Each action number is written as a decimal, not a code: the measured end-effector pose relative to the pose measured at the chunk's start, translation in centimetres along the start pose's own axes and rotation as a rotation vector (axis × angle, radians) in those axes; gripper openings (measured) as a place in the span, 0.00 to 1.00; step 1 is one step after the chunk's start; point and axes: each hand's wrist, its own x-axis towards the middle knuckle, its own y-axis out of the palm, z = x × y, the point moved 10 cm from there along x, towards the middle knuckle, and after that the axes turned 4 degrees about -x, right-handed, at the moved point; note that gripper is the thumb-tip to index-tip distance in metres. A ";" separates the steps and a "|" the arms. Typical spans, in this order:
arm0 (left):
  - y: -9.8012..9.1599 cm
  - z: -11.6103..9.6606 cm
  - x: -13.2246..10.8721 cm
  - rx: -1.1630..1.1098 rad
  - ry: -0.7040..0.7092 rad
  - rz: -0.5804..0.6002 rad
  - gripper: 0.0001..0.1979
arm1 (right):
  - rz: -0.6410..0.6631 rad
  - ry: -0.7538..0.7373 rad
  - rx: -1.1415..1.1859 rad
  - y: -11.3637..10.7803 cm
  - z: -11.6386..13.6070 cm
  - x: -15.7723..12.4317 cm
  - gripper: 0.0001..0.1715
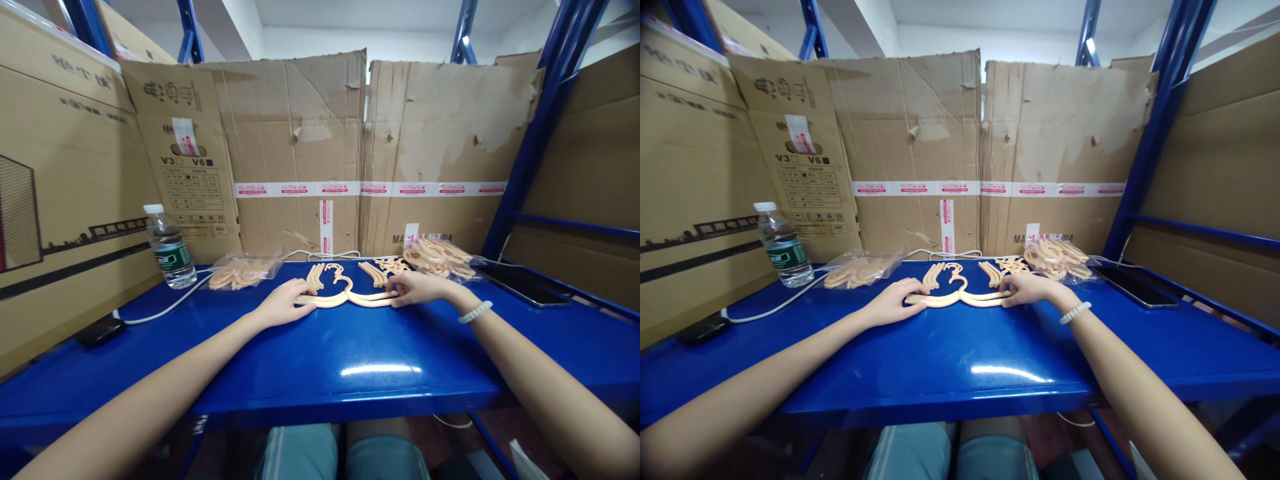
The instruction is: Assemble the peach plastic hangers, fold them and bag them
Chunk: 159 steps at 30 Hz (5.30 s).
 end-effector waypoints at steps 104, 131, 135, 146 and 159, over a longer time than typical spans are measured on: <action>-0.2 3.9 0.3 -0.043 -0.039 -0.067 0.23 | -0.152 -0.269 -0.208 -1.8 7.2 13.2 0.14; -3.2 -2.1 0.0 -0.391 -0.081 -0.380 0.09 | -0.487 -0.158 1.419 -1.0 3.5 1.1 0.19; -2.5 -3.2 -0.1 -0.515 -0.110 -0.352 0.10 | -0.411 -0.149 1.534 0.1 5.3 1.5 0.17; 1.1 0.4 -1.1 -1.180 -0.532 -0.361 0.27 | -0.383 -0.145 1.604 1.6 7.5 1.0 0.18; 4.5 -2.0 -0.4 -1.521 -0.583 -0.084 0.22 | -0.326 -0.207 1.594 1.7 8.0 1.2 0.16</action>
